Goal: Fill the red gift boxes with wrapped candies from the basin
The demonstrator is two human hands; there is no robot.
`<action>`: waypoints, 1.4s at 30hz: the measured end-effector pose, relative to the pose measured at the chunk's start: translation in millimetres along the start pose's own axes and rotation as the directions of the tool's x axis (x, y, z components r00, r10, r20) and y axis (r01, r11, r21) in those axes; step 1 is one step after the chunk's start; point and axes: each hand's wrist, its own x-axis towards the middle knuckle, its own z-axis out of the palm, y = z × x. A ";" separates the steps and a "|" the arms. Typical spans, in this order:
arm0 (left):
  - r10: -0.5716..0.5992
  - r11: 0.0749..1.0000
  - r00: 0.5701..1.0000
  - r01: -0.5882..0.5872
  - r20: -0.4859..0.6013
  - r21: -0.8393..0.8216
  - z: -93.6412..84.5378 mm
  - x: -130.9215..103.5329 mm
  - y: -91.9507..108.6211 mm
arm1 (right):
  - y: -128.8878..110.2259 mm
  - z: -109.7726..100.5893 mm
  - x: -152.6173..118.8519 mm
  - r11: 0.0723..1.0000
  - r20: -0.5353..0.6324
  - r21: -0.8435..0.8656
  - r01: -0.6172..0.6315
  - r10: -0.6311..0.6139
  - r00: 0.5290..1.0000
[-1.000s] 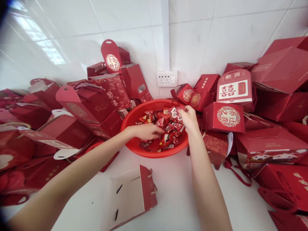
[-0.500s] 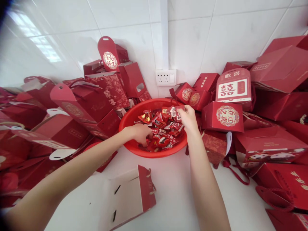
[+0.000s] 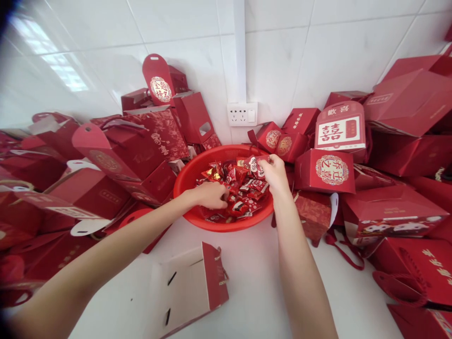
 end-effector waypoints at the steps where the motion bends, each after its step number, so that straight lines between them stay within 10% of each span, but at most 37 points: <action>1: 0.018 0.998 0.999 -0.021 -0.046 -0.062 1.1 1.3 -1.6 | 0.5 -0.2 0.3 1.000 0.001 -0.002 0.004 -0.004 1.000; 7: 0.247 0.910 0.930 -0.319 -0.271 -0.264 9.6 10.5 -11.7 | 3.3 -0.6 1.6 1.000 0.010 -0.015 0.025 -0.024 1.000; 19: 0.405 0.900 0.913 -0.408 -0.055 -0.155 19.4 15.7 -7.7 | 1.5 -0.3 0.2 1.000 0.001 -0.009 0.020 -0.020 1.000; 30: 0.029 0.819 0.864 -0.308 -0.502 -0.484 11.7 17.8 -12.2 | -0.6 0.1 -1.1 1.000 0.015 0.018 0.018 -0.019 1.000; 42: -0.226 0.614 0.807 -0.317 -0.545 -0.723 9.5 28.4 -21.0 | -4.6 1.0 -4.9 0.998 0.060 0.059 -0.006 0.003 0.998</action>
